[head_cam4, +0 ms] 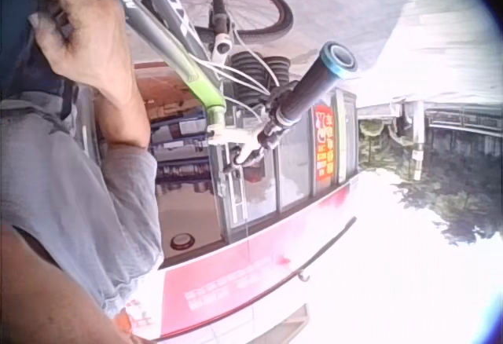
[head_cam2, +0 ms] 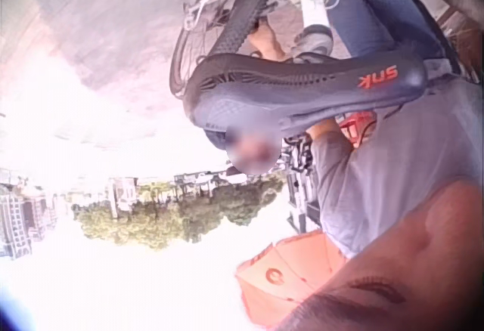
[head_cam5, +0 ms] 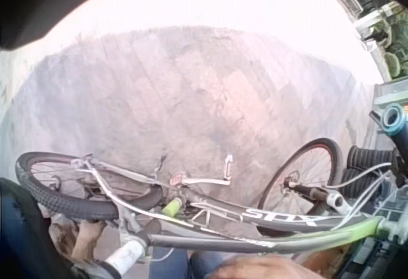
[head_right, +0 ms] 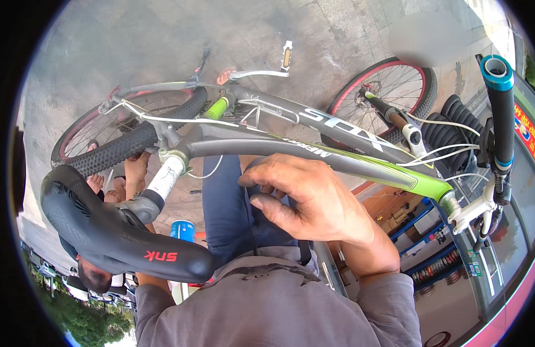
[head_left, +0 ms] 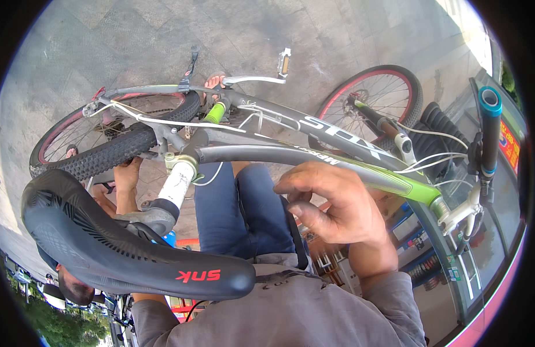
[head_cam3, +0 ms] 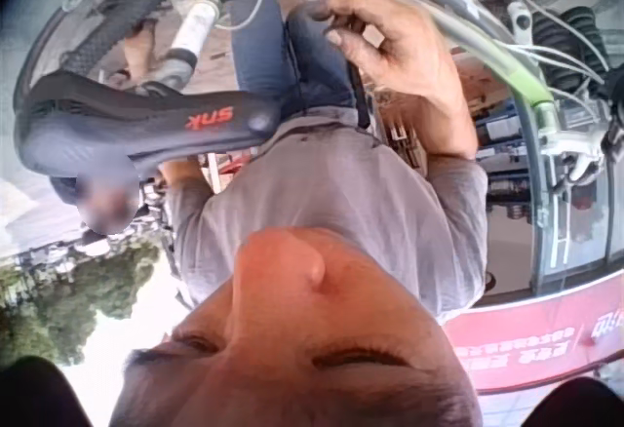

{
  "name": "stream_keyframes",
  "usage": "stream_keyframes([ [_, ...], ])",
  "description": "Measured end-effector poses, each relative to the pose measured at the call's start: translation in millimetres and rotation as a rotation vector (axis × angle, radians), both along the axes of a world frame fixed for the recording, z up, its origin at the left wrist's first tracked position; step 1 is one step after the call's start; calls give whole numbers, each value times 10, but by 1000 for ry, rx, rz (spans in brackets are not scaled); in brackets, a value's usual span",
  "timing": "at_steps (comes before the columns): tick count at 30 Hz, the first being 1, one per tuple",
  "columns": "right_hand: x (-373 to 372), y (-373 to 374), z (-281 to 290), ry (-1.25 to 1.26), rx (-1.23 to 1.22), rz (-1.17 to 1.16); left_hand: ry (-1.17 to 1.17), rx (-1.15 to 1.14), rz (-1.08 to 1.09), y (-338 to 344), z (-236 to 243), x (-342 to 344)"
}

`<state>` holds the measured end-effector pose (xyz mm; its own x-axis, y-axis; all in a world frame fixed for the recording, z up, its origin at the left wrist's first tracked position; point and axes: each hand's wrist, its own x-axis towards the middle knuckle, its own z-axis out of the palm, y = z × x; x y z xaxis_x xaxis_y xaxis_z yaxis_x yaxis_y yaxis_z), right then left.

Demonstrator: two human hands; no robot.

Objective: The person routes and secures a brake cable along the frame of a mountain bike, threading it through guides and clamps near the rear wheel and chainstay. They use an Allen key to tighten the cable anchor and adjust tension, then test the cable by hand.

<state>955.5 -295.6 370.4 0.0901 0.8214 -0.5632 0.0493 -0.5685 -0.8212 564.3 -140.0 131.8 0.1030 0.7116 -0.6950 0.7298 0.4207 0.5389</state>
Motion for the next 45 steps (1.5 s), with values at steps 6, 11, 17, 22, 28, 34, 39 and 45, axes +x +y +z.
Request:
stream_keyframes([
  [6,388,500,-1104,-115,-437,266,95,-83,-42,50,59,46],
  [11,378,410,-1737,268,-665,616,154,-49,-163,14,-168,-347],
  [17,394,271,-1994,571,-706,564,183,57,-387,159,-137,-538],
  [22,367,251,-2030,631,-770,541,162,-80,-174,198,-127,-550],
  [28,375,216,-2041,539,-647,599,165,-177,-75,224,-56,-557],
  [34,404,108,-2140,750,-698,479,174,-240,-23,231,31,-604],
  [39,430,98,-2108,842,-668,337,178,-275,9,219,127,-614],
  [45,401,49,-2118,914,-687,276,170,-306,39,199,161,-657],
])
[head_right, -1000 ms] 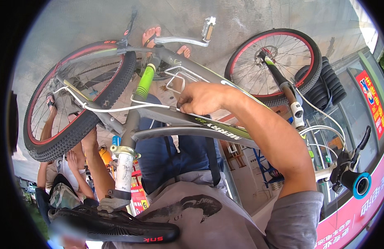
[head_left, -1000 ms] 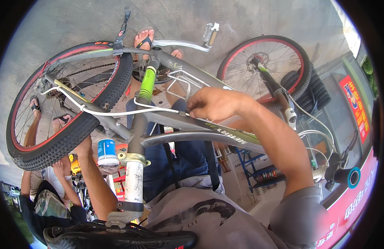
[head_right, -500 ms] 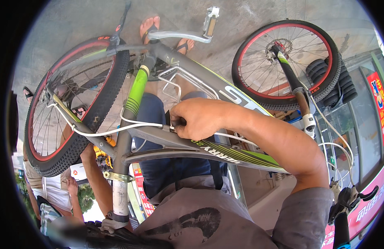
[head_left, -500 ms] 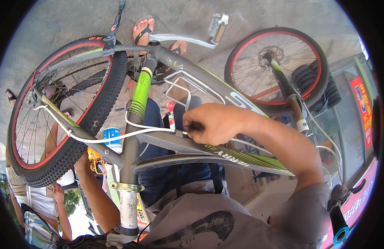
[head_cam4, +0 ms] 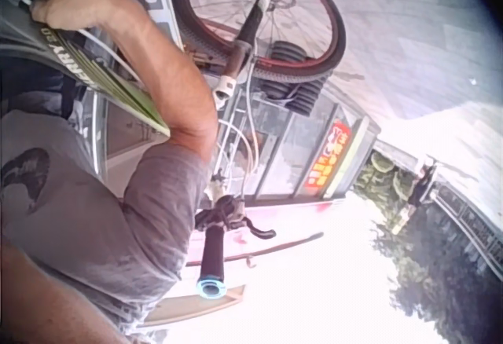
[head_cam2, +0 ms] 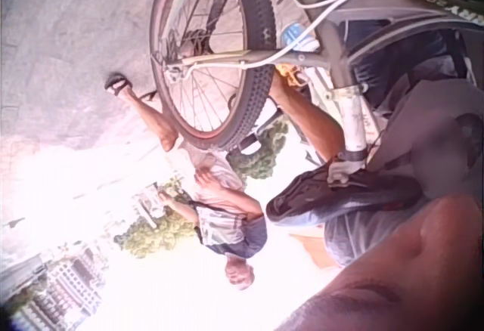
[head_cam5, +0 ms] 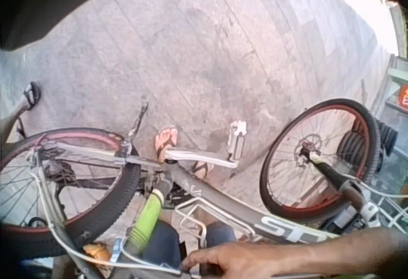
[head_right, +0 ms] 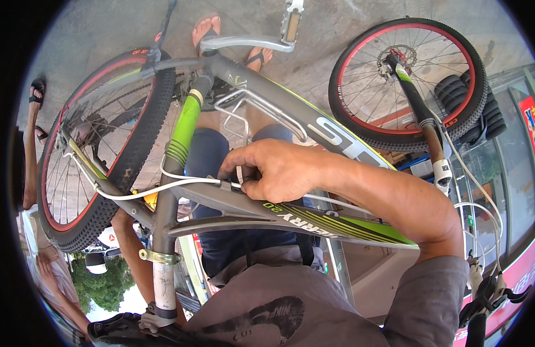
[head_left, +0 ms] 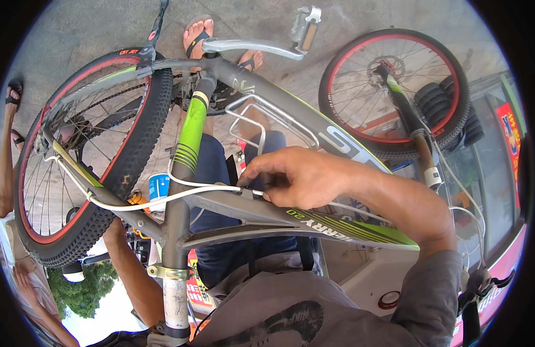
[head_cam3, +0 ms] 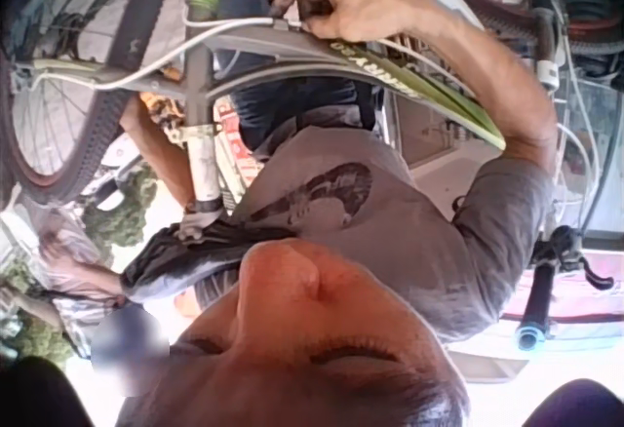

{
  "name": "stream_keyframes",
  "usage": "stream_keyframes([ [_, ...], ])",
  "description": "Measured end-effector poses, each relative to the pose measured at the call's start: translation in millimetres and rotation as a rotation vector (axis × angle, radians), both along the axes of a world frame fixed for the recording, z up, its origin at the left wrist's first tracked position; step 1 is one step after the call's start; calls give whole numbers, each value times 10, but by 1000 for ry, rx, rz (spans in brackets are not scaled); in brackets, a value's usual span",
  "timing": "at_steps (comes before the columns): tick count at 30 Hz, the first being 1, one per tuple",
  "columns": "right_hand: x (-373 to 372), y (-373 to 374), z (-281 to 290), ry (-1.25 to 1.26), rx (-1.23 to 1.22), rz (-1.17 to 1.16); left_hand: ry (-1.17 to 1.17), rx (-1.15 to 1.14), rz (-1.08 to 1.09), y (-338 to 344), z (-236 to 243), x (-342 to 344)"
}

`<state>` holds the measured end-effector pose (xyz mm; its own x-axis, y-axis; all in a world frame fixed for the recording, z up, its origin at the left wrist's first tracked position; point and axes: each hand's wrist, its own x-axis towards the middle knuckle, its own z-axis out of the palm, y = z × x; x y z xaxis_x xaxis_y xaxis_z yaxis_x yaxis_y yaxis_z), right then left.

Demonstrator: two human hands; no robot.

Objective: The person routes and secures a brake cable along the frame of a mountain bike, threading it through guides and clamps near the rear wheel and chainstay. They use an Allen key to tighten the cable anchor and adjust tension, then test the cable by hand.

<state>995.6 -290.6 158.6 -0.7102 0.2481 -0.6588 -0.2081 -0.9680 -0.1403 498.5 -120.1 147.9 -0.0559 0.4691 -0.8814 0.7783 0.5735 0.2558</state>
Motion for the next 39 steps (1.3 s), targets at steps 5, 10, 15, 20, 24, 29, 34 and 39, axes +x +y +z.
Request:
stream_keyframes([
  [5,-31,-40,20,-33,-41,-86,-2,-6,26,-3,27,-5],
  [10,-49,-77,42,-60,-144,-51,-12,-8,46,17,6,15],
  [15,20,51,125,-186,-58,99,-11,-10,84,-4,33,-10],
  [20,-42,27,231,-320,22,47,6,-3,80,-39,50,-48],
  [24,-127,-87,272,-358,-29,-67,16,-7,81,-64,69,-84],
  [29,-189,-137,305,-513,142,-72,26,-11,70,-39,99,-91],
  [34,-178,-142,293,-521,206,-62,29,-17,61,-36,89,-100],
  [39,-137,-140,250,-434,164,-42,32,-23,43,6,40,-107],
])
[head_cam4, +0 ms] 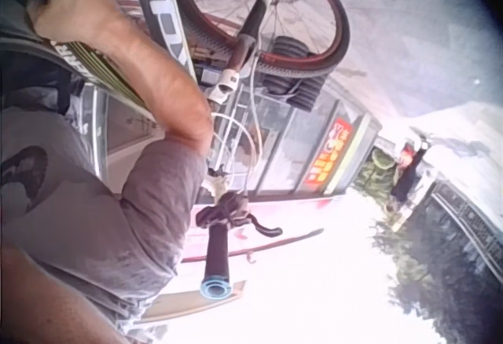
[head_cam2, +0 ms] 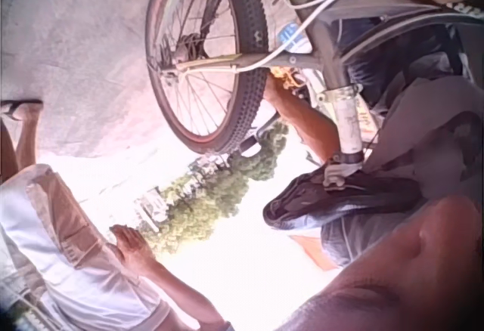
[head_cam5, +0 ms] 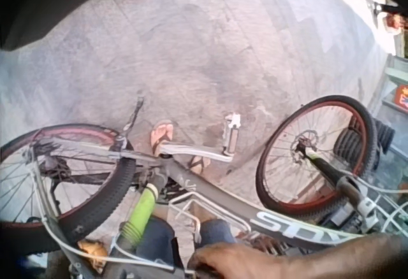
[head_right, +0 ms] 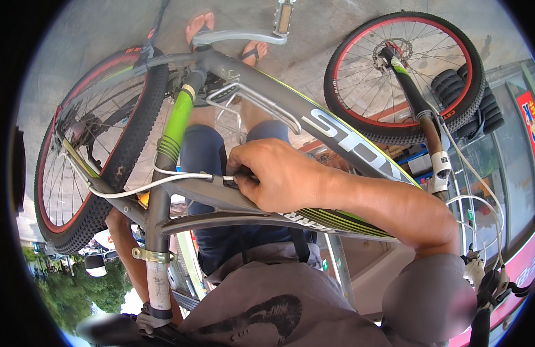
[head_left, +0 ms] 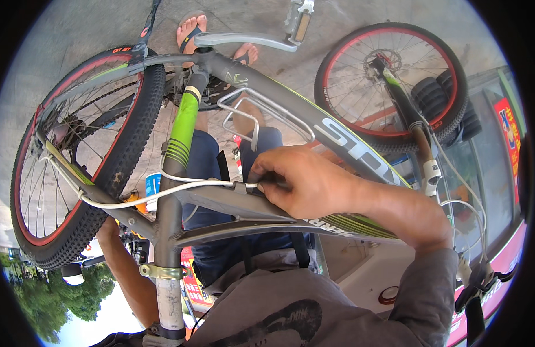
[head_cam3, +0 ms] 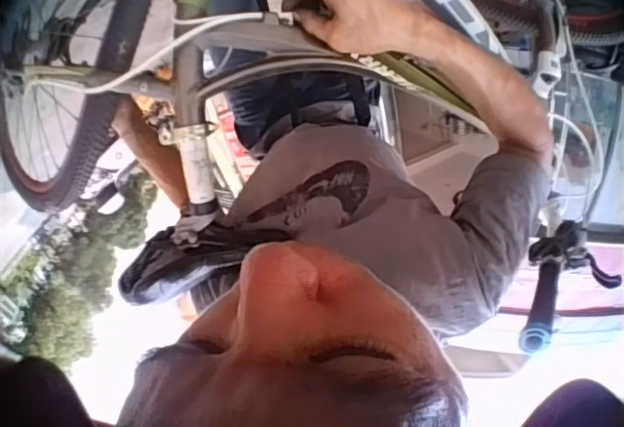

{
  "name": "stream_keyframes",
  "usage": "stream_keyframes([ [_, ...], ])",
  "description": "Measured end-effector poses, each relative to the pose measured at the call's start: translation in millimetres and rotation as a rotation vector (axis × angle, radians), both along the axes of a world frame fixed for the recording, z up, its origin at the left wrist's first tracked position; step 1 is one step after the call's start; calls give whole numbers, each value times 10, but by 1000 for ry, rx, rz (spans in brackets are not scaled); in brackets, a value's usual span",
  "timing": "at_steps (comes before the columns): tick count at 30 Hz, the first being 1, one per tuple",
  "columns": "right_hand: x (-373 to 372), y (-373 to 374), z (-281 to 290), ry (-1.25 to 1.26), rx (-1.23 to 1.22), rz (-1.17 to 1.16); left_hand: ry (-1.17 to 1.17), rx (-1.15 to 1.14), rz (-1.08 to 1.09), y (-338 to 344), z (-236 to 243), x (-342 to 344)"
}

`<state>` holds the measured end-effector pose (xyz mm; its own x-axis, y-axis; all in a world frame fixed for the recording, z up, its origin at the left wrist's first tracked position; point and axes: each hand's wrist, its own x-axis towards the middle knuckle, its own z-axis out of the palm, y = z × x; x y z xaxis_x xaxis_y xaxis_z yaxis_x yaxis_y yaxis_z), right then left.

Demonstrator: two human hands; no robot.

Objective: The person routes and secures a brake cable along the frame of a mountain bike, threading it through guides and clamps near the rear wheel and chainstay. They use an Allen key to tighten the cable anchor and adjust tension, then test the cable by hand.

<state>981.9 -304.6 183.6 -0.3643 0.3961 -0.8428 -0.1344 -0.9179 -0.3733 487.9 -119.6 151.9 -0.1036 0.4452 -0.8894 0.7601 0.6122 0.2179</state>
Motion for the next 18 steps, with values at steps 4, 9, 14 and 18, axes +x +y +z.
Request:
stream_keyframes([
  [4,122,15,-119,178,-16,29,6,-4,-8,-11,-26,-4],
  [9,98,-38,-276,318,24,97,21,-13,-26,31,-39,0],
  [14,91,51,-359,376,-134,47,60,-36,-49,110,-51,4],
  [18,143,51,-391,360,-21,75,128,-52,-45,45,151,-86],
])
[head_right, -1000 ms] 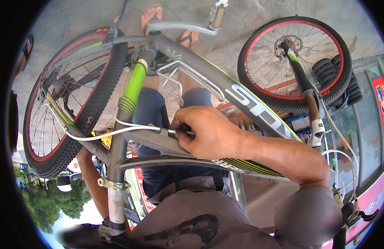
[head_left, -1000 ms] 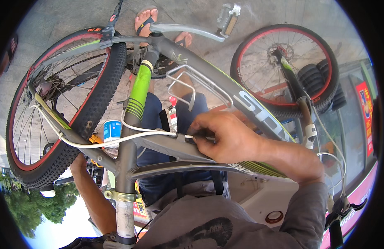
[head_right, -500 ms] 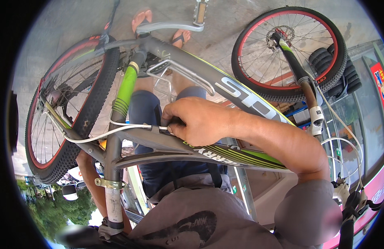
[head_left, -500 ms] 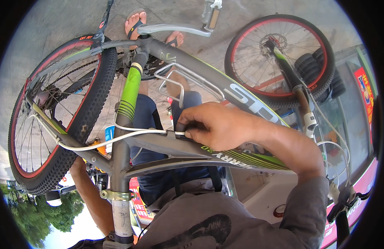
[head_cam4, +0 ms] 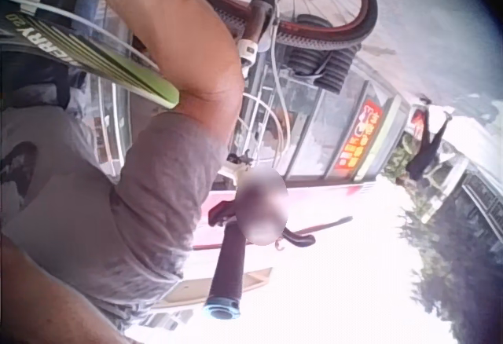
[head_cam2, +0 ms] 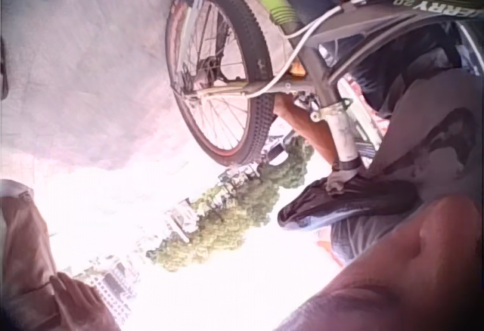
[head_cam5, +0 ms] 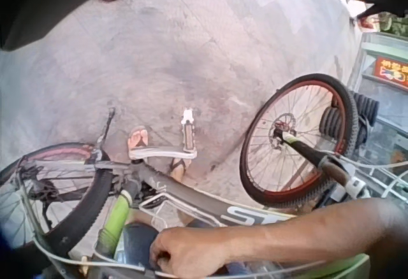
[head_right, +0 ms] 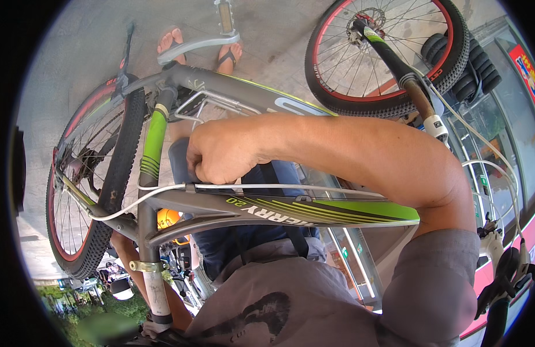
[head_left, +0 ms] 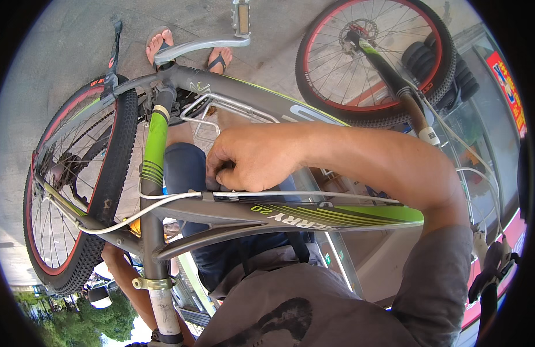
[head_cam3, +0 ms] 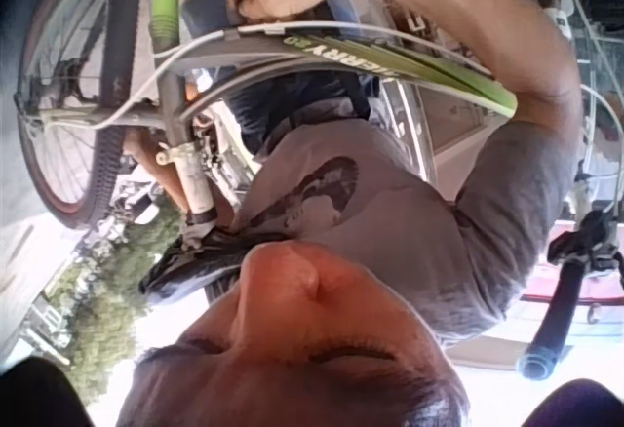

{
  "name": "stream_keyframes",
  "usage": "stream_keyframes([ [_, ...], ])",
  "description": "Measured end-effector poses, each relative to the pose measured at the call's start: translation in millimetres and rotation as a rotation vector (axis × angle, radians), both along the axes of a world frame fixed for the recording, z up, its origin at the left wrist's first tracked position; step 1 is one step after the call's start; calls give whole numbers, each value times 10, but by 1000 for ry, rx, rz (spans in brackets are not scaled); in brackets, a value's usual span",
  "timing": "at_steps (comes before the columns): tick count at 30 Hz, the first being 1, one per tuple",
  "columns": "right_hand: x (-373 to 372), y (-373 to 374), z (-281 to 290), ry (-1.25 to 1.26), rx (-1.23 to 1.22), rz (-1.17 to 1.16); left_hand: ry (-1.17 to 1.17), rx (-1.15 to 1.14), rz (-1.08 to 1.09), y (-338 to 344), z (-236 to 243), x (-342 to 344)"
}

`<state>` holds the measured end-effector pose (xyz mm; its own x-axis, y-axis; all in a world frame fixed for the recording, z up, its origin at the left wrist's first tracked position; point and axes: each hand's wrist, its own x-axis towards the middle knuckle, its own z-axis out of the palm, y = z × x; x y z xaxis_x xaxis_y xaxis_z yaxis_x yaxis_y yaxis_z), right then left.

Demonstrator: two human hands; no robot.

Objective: The person routes and secures a brake cable along the frame of a mountain bike, threading it through guides and clamps near the rear wheel and chainstay. They use an Allen key to tighten the cable anchor and adjust tension, then test the cable by hand.

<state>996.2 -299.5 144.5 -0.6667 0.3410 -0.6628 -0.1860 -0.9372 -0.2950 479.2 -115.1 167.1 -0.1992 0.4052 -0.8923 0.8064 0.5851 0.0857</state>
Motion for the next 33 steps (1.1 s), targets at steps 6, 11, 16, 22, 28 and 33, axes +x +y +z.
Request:
stream_keyframes([
  [6,-127,53,-140,175,-262,-41,80,-54,21,-57,254,-150],
  [11,-115,68,-162,232,-170,-21,94,-70,11,-42,331,-199],
  [16,-47,19,-154,250,-208,-119,102,-73,5,30,366,-226],
  [22,-81,-41,-182,287,-204,-139,92,-74,8,20,276,-189],
  [28,-119,66,-139,190,-226,-108,27,-65,-3,114,-84,-94],
  [33,-246,163,-191,78,-14,63,5,-32,40,2,-155,-77],
])
